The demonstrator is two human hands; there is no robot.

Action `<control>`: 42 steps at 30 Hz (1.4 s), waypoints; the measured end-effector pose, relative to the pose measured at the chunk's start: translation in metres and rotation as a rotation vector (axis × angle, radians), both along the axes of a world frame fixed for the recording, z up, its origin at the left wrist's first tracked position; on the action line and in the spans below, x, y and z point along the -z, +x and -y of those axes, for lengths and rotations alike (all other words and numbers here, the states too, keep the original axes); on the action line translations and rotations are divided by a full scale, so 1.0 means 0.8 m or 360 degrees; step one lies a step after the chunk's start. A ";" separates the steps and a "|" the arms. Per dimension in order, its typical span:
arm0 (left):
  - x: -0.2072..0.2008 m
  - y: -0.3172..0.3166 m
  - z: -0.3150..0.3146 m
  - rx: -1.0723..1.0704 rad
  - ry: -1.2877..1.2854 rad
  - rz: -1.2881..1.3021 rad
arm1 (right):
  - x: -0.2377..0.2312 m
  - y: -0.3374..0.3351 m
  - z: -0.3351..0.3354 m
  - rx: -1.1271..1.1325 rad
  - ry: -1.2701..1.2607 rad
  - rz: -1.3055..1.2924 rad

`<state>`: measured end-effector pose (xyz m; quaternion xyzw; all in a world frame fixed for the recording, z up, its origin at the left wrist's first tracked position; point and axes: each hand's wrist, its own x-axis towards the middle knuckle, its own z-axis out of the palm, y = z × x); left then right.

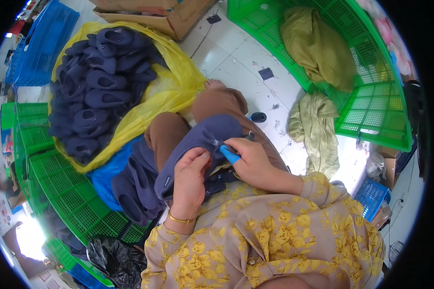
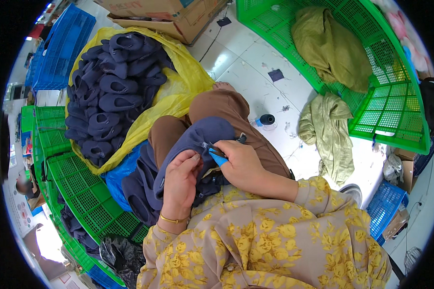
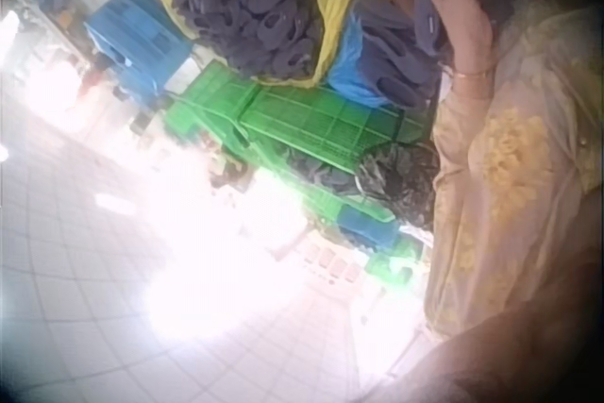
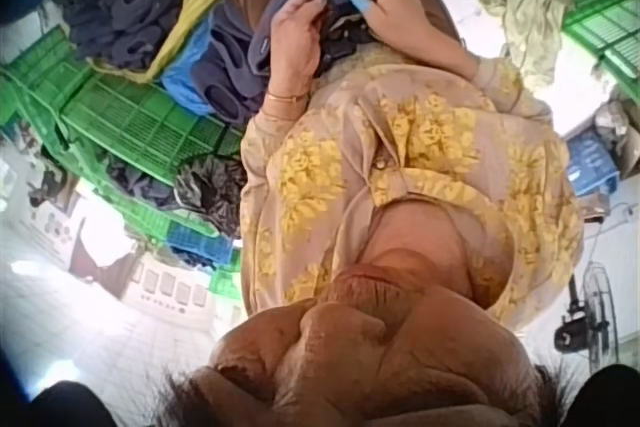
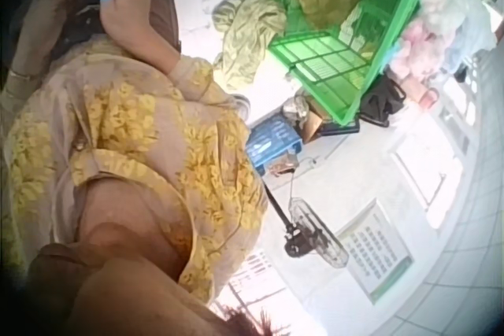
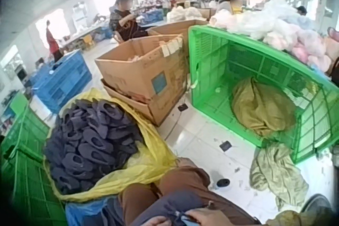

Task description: The person sits on the floor and uses a blue-handled tool to stitch or trim the edges of dark blue slippers. They handle one slipper at a time, adjusting its position and working along the seam.

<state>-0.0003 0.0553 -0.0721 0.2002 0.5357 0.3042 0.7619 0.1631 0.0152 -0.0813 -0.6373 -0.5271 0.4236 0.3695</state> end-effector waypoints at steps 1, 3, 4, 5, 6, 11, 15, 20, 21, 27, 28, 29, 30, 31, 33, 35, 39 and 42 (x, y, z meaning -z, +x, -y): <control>0.001 0.000 0.001 -0.0004 0.0003 -0.0013 | 0.000 -0.001 0.000 0.0005 -0.0004 0.0007; 0.003 0.001 0.002 -0.0011 0.0015 -0.0040 | -0.001 -0.002 -0.001 0.0015 -0.0008 0.0020; 0.002 0.002 0.002 -0.0035 0.0011 -0.0043 | -0.001 -0.003 -0.002 0.0014 -0.0004 0.0024; 0.001 0.004 0.002 -0.0056 0.0006 -0.0046 | -0.002 -0.003 -0.002 0.0015 0.0000 0.0027; -0.001 0.006 0.002 -0.0078 0.0002 -0.0049 | -0.003 -0.003 -0.002 0.0015 0.0004 0.0030; -0.005 0.012 0.000 -0.0150 -0.0017 -0.0019 | -0.008 0.000 -0.005 -0.0041 -0.0012 0.0021; -0.011 0.029 -0.001 -0.0162 0.0066 -0.0193 | -0.007 -0.001 -0.004 -0.0071 -0.0015 0.0093; -0.009 0.034 -0.004 -0.0130 0.0085 -0.0276 | -0.002 -0.007 0.000 0.0024 0.0055 0.0165; -0.008 0.034 -0.004 -0.0119 0.0099 -0.0272 | -0.002 -0.006 0.001 0.0025 0.0038 0.0180; 0.002 0.019 0.001 0.0054 0.0263 -0.0338 | -0.026 0.011 0.002 0.0030 -0.0213 -0.0227; 0.006 0.016 0.001 0.0045 0.0251 -0.0289 | -0.018 0.013 0.005 0.0060 -0.0119 -0.0227; 0.010 0.013 0.001 0.0035 0.0238 -0.0241 | -0.005 0.014 0.009 0.0090 -0.0026 -0.0227; 0.011 0.011 0.003 0.0018 0.0224 -0.0197 | 0.000 0.016 0.010 0.0112 0.0067 -0.0229; 0.009 0.011 0.003 0.0040 0.0230 -0.0174 | -0.005 0.020 0.011 0.0036 -0.0038 -0.0230; 0.005 0.012 0.002 0.0092 0.0242 -0.0114 | -0.008 0.018 0.013 -0.0002 -0.0161 -0.0305; 0.012 0.008 0.001 0.0105 0.0249 -0.0078 | -0.002 0.013 0.016 0.0002 -0.0117 -0.0334; 0.013 0.007 0.003 0.0062 0.0254 -0.0017 | -0.005 0.013 0.016 -0.0005 -0.0133 -0.0332; 0.018 0.002 0.003 0.0071 0.0273 0.0054 | -0.003 0.012 0.017 -0.0001 -0.0119 -0.0319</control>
